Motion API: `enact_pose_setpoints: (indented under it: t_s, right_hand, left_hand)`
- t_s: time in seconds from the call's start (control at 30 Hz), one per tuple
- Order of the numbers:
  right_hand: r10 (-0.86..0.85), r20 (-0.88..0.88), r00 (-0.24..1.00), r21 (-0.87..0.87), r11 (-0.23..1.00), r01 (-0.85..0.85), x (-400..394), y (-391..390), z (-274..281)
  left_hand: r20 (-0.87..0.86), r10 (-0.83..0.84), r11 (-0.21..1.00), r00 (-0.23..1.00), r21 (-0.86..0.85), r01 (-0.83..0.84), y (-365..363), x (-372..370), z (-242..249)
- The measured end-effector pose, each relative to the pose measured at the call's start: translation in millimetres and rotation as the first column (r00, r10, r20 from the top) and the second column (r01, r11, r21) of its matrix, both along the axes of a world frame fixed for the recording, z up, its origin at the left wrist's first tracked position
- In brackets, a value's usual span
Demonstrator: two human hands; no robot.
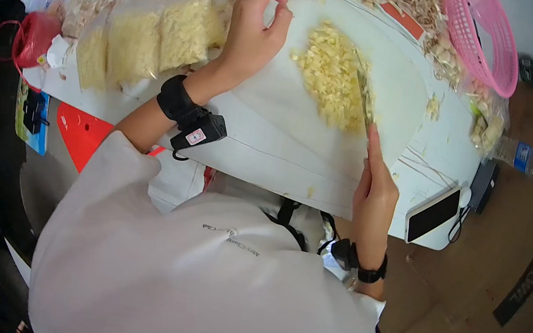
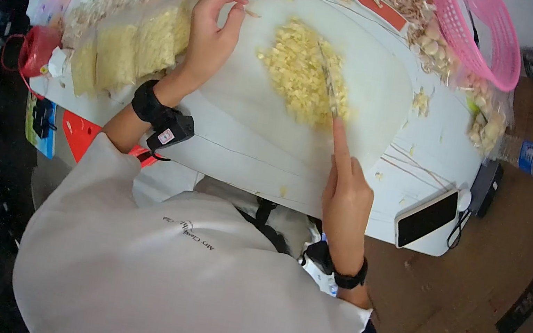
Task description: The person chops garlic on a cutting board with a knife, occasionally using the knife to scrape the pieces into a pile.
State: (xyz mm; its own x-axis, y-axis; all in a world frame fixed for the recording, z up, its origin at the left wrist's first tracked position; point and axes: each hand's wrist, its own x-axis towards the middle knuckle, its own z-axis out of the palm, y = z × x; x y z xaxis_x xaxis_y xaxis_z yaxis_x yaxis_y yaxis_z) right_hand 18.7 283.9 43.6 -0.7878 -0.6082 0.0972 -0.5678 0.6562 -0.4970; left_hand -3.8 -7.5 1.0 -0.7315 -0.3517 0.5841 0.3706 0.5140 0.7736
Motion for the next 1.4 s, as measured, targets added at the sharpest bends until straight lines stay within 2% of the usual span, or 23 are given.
enact_pose_setpoints:
  t_s: [0.1, 0.17, 0.2, 0.37, 0.43, 0.5, 0.57, 0.67, 0.73, 0.77, 0.83, 0.93, 1.03, 1.1, 1.2, 1.27, 1.4]
  right_hand:
    - [0.077, -0.012, 0.997, -0.044, 0.996, -0.077, 4, 11, -7]
    - [0.125, 0.038, 0.991, 0.148, 0.980, -0.130, 6, 20, -9]
    - [0.154, 0.004, 0.988, 0.194, 0.969, -0.152, 6, 21, -9]
    - [0.202, 0.008, 0.979, 0.186, 0.962, -0.200, -1, 16, -19]
    - [0.178, 0.062, 0.982, 0.186, 0.965, -0.187, 0, 16, -18]
    - [0.189, 0.025, 0.982, 0.224, 0.956, -0.190, 0, 15, -18]
    - [0.199, -0.006, 0.980, 0.265, 0.945, -0.191, 0, 15, -16]
    - [0.212, 0.025, 0.977, 0.207, 0.955, -0.212, -1, 15, -12]
    - [0.120, 0.021, 0.993, 0.117, 0.986, -0.121, 2, 22, -12]
    - [0.128, 0.018, 0.992, 0.120, 0.984, -0.129, 4, 24, -9]
    - [-0.044, 0.107, 0.993, 0.146, 0.989, 0.028, 8, 28, -3]
    - [-0.092, 0.155, 0.984, 0.123, 0.990, 0.073, 9, 26, 1]
    - [-0.051, 0.173, 0.984, 0.221, 0.975, 0.012, 10, 23, -1]
    - [-0.018, 0.115, 0.993, 0.169, 0.986, -0.002, 9, 20, -7]
    - [-0.067, 0.170, 0.983, 0.249, 0.968, 0.023, 11, 21, -6]
    - [-0.014, 0.134, 0.991, 0.186, 0.982, -0.011, 8, 21, -10]
    - [-0.051, 0.186, 0.981, 0.117, 0.993, 0.030, 10, 19, -10]
  left_hand:
    - [0.016, 0.013, 1.000, 1.000, 0.015, -0.013, 0, 0, -3]
    - [0.011, 0.025, 1.000, 1.000, 0.003, -0.025, 0, 1, -3]
    - [0.004, 0.023, 0.999, 1.000, -0.023, -0.023, -1, 1, -3]
    - [0.005, 0.049, 0.998, 0.999, -0.043, -0.049, -1, -1, -1]
    - [0.011, 0.057, 0.997, 0.998, -0.045, -0.057, 4, 2, 5]
    - [0.068, 0.063, 0.998, 0.996, 0.022, -0.065, 7, 3, 15]
    - [0.052, 0.055, 0.998, 0.997, 0.032, -0.057, 9, 3, 14]
    - [0.031, 0.032, 0.999, 0.999, 0.011, -0.032, 2, 3, -1]
    - [0.017, 0.028, 1.000, 0.999, -0.013, -0.028, -2, 0, -5]
    - [0.013, 0.027, 0.999, 1.000, -0.024, -0.027, -1, 0, -4]
    - [0.007, 0.027, 0.999, 1.000, -0.029, -0.027, 0, 1, -2]
    - [0.014, 0.037, 0.998, 0.999, -0.051, -0.036, 1, 1, 0]
    - [0.028, 0.035, 0.999, 0.999, -0.012, -0.035, 2, 1, -2]
    - [0.021, 0.002, 0.999, 1.000, 0.036, -0.003, 1, 1, -4]
    - [0.004, 0.015, 1.000, 1.000, -0.010, -0.015, 2, 2, -1]
    - [0.007, 0.010, 1.000, 1.000, -0.002, -0.010, 2, 2, 0]
    - [0.006, 0.007, 1.000, 1.000, -0.019, -0.007, 2, 3, 0]
